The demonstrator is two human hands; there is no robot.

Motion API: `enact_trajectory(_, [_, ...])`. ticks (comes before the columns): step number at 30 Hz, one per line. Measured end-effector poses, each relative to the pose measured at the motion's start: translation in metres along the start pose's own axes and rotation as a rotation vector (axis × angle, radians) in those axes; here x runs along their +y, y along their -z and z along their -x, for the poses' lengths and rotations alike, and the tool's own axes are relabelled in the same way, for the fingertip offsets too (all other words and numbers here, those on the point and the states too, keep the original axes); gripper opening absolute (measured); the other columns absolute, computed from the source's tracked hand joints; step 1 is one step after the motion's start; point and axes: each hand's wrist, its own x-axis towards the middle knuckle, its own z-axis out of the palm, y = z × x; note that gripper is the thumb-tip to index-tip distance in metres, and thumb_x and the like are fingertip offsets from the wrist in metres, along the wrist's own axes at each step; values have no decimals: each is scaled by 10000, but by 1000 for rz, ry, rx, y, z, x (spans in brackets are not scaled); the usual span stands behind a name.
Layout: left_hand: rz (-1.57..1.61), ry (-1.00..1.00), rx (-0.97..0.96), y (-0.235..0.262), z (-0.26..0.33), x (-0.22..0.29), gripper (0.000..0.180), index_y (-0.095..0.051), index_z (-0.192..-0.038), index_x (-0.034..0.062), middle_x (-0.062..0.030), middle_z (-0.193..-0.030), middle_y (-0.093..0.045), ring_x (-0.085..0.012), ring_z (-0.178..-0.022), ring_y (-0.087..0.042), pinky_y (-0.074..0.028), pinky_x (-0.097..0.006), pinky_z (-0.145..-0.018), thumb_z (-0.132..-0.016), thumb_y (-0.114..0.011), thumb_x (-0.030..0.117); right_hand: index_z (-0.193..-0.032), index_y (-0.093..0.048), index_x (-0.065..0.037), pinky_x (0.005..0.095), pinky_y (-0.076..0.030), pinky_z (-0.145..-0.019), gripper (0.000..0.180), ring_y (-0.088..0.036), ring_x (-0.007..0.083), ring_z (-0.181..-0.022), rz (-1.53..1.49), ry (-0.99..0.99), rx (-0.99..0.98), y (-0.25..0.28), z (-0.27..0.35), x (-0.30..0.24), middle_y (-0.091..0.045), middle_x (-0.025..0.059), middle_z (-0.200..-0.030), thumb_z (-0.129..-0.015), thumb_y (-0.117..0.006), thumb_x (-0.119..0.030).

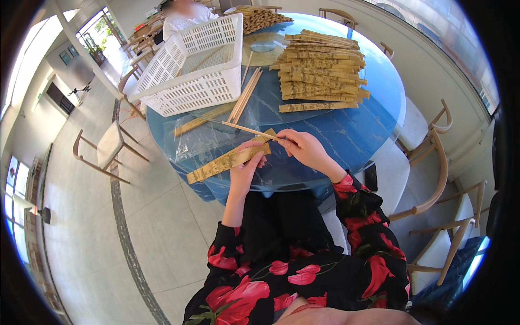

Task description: The person inserts thin wooden sticks into pre-cut slots on flat bamboo strips at a round table. She repeatedly picks up a strip, aligns a stick, and pushes it into place, then sets the assembled piece aside. Another person is visible across the table also handling similar items.

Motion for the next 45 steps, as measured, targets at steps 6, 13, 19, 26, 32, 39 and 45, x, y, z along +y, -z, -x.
enact_trajectory(6, [68, -12, -2, 7, 2, -4, 231, -588, -1182, 12, -46, -846, -622, -84, -728, -562, -464, -208, -663, -961, -628, 70, -1023, -703, -118, 385, -497, -668, 143, -632, 307, -783, 342, 221, 157, 46, 40, 11, -681, 74, -835, -900, -646, -164])
enact_trajectory(13, [119, -1, 12, 8, 3, -4, 223, -601, -1176, 8, -45, -847, -631, -74, -731, -571, -466, -201, -665, -960, -623, 56, -990, -724, -107, 399, -500, -673, 142, -636, 307, -793, 448, 184, 157, 63, 64, 20, -688, 80, -845, -881, -662, -176])
enact_trajectory(19, [87, -22, -5, 9, 3, -5, 235, -595, -1181, 4, -42, -845, -632, -78, -726, -572, -466, -204, -657, -956, -631, 60, -989, -730, -108, 406, -489, -654, 140, -630, 304, -768, 439, 227, 153, 62, 63, 24, -677, 90, -811, -883, -655, -162])
enact_trajectory(26, [33, -7, -27, 8, 3, -4, 260, -581, -1199, 7, -38, -859, -626, -77, -734, -567, -460, -205, -658, -949, -635, 56, -977, -730, -108, 409, -487, -655, 130, -628, 309, -758, 398, 173, 65, 62, 64, 17, -672, 99, -793, -884, -651, -153])
enact_trajectory(32, [8, 14, -93, 6, 2, 0, 324, -551, -1245, 6, -37, -867, -607, -77, -731, -569, -461, -201, -645, -930, -627, 1, -985, -708, -104, 419, -487, -676, 128, -628, 329, -779, 311, 185, 44, 52, 60, 23, -675, 105, -817, -901, -630, -160])
enact_trajectory(39, [270, 71, -75, 15, 0, 1, 342, -538, -1260, 16, 2, -867, -536, -69, -751, -547, -437, -199, -640, -929, -623, 7, -940, -665, -90, 429, -483, -693, 109, -628, 338, -798, 314, 133, -3, 40, 41, 7, -662, 114, -820, -928, -584, -162])
enact_trajectory(45, [161, 118, -165, 17, 1, 4, 359, -523, -1271, 21, 9, -902, -511, -60, -759, -551, -431, -190, -649, -929, -632, 44, -966, -685, -86, 414, -458, -658, 174, -605, 327, -735, 186, -211, -454, 64, 25, -10, -632, 116, -746, -943, -545, -188])
